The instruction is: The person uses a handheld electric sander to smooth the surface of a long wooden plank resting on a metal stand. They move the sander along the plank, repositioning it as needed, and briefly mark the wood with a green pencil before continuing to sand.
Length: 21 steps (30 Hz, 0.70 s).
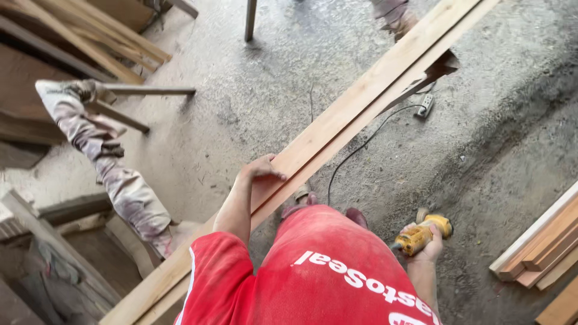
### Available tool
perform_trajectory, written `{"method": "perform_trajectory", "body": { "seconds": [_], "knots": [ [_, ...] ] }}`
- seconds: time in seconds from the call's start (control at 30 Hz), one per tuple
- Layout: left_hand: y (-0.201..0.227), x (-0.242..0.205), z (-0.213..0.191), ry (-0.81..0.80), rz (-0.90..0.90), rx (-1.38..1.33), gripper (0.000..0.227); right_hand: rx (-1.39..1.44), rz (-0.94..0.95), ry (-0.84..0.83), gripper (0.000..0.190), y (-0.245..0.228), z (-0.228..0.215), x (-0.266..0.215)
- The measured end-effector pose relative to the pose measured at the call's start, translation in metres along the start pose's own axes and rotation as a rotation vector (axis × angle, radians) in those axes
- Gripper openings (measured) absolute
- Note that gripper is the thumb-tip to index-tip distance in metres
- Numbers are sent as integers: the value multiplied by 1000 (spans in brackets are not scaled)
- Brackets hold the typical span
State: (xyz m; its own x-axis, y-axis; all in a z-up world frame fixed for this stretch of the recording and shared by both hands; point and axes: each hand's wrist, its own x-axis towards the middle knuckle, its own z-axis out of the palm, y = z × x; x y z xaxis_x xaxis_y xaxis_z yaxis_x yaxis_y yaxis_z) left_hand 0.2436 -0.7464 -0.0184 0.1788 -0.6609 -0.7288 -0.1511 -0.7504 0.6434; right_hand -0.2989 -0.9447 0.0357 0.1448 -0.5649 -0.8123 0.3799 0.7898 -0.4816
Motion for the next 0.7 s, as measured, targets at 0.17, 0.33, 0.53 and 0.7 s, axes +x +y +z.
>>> {"method": "perform_trajectory", "body": {
  "seconds": [0.17,0.33,0.53,0.7],
  "knots": [
    [5,-24,10,91,-12,-41,88,-13,43,-113,52,-16,37,27],
    [13,-36,28,220,-82,85,90,-41,157,-149,50,-31,48,41],
    [21,-41,44,429,127,296,81,-42,212,-318,50,-56,56,87],
    [59,-86,80,597,30,382,81,-81,234,-207,49,-79,29,103]
  ]
}}
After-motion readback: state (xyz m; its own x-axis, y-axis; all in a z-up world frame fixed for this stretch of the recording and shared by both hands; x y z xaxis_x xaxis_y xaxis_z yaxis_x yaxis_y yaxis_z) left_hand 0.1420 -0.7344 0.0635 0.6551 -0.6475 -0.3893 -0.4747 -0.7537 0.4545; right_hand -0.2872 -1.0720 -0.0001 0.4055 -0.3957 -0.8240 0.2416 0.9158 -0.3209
